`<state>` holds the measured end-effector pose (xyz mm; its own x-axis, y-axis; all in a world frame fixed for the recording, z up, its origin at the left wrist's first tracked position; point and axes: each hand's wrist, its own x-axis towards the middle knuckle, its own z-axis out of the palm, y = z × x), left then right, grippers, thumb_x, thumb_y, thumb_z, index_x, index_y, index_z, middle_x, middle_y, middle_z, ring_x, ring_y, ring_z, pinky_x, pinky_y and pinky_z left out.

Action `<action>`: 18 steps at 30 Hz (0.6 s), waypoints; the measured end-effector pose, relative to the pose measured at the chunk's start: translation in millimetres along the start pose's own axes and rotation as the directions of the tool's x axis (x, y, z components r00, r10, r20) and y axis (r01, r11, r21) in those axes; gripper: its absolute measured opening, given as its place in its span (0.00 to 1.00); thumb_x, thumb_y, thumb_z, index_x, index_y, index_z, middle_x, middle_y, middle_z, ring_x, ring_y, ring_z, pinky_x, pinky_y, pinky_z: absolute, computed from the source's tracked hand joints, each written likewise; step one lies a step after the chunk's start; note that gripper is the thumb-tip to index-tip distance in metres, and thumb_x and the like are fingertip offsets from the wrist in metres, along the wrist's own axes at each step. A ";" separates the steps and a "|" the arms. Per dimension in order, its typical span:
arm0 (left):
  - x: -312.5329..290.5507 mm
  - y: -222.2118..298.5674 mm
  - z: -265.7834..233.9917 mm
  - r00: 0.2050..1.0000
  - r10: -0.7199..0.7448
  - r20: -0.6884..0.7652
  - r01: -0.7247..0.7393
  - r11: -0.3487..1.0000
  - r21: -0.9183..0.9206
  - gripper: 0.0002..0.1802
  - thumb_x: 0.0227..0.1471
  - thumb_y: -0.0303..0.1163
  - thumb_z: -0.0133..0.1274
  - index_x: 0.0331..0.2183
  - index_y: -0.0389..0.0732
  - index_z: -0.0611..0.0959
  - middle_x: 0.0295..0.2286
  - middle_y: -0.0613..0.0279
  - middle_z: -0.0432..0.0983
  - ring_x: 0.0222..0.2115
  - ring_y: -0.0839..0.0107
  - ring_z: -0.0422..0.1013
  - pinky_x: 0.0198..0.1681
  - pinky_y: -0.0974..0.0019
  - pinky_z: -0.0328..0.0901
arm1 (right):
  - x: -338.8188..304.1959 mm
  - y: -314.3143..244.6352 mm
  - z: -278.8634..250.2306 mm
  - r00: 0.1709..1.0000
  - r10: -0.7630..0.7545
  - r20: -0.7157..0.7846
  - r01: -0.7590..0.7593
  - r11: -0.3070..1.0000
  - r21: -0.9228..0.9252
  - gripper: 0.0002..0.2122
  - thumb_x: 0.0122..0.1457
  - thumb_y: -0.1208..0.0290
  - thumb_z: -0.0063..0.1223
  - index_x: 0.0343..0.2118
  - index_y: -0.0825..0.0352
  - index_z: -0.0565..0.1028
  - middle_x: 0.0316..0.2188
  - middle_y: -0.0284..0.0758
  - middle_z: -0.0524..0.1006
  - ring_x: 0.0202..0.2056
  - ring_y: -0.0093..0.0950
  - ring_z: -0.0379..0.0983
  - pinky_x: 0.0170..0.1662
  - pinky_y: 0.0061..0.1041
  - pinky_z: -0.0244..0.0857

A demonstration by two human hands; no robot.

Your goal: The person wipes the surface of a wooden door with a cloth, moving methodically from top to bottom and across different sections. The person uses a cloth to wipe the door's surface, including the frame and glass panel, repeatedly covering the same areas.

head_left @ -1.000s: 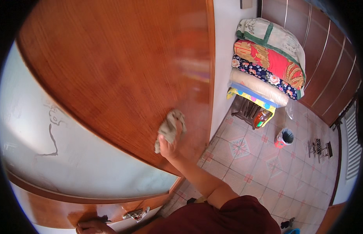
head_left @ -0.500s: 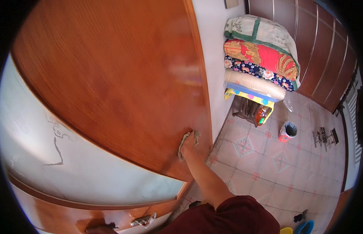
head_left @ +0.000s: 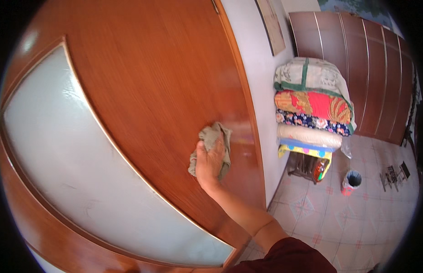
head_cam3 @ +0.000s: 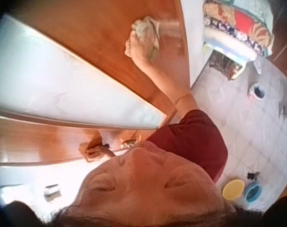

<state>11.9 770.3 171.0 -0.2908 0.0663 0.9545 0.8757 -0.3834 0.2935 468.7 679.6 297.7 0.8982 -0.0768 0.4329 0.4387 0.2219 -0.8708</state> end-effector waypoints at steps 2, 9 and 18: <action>-2.1 -1.9 -1.1 1.000 -0.005 -0.002 0.005 1.000 0.012 0.12 0.67 0.33 0.45 0.36 0.33 0.72 0.35 0.42 0.68 0.33 0.48 0.66 0.36 0.42 0.65 | 18.1 -48.7 8.3 0.970 -0.240 0.048 0.242 0.969 -0.045 0.43 0.67 0.43 0.41 0.68 0.81 0.47 0.70 0.58 0.48 0.70 0.51 0.42 0.71 0.47 0.35; 0.3 16.2 -1.4 0.999 0.033 -0.001 -0.033 0.999 0.037 0.09 0.66 0.30 0.46 0.34 0.34 0.71 0.32 0.45 0.68 0.32 0.51 0.65 0.35 0.43 0.64 | 85.2 -203.7 64.9 0.612 -0.788 0.069 0.790 0.605 -0.106 0.34 0.65 0.57 0.47 0.63 0.84 0.59 0.66 0.60 0.56 0.69 0.52 0.49 0.71 0.48 0.38; 5.8 37.7 16.5 0.996 0.029 -0.080 -0.029 1.000 0.000 0.11 0.68 0.32 0.43 0.34 0.34 0.68 0.33 0.45 0.65 0.33 0.50 0.62 0.36 0.44 0.62 | 122.7 -311.5 121.3 0.148 -0.934 -0.325 0.984 0.107 0.139 0.23 0.53 0.62 0.54 0.45 0.78 0.77 0.48 0.49 0.75 0.54 0.43 0.68 0.64 0.43 0.51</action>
<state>49.5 771.4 188.4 -0.2957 -0.0188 0.9551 0.8836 -0.3852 0.2660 438.7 719.0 650.3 -0.2676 -0.5349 0.8014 0.9272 0.0833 0.3652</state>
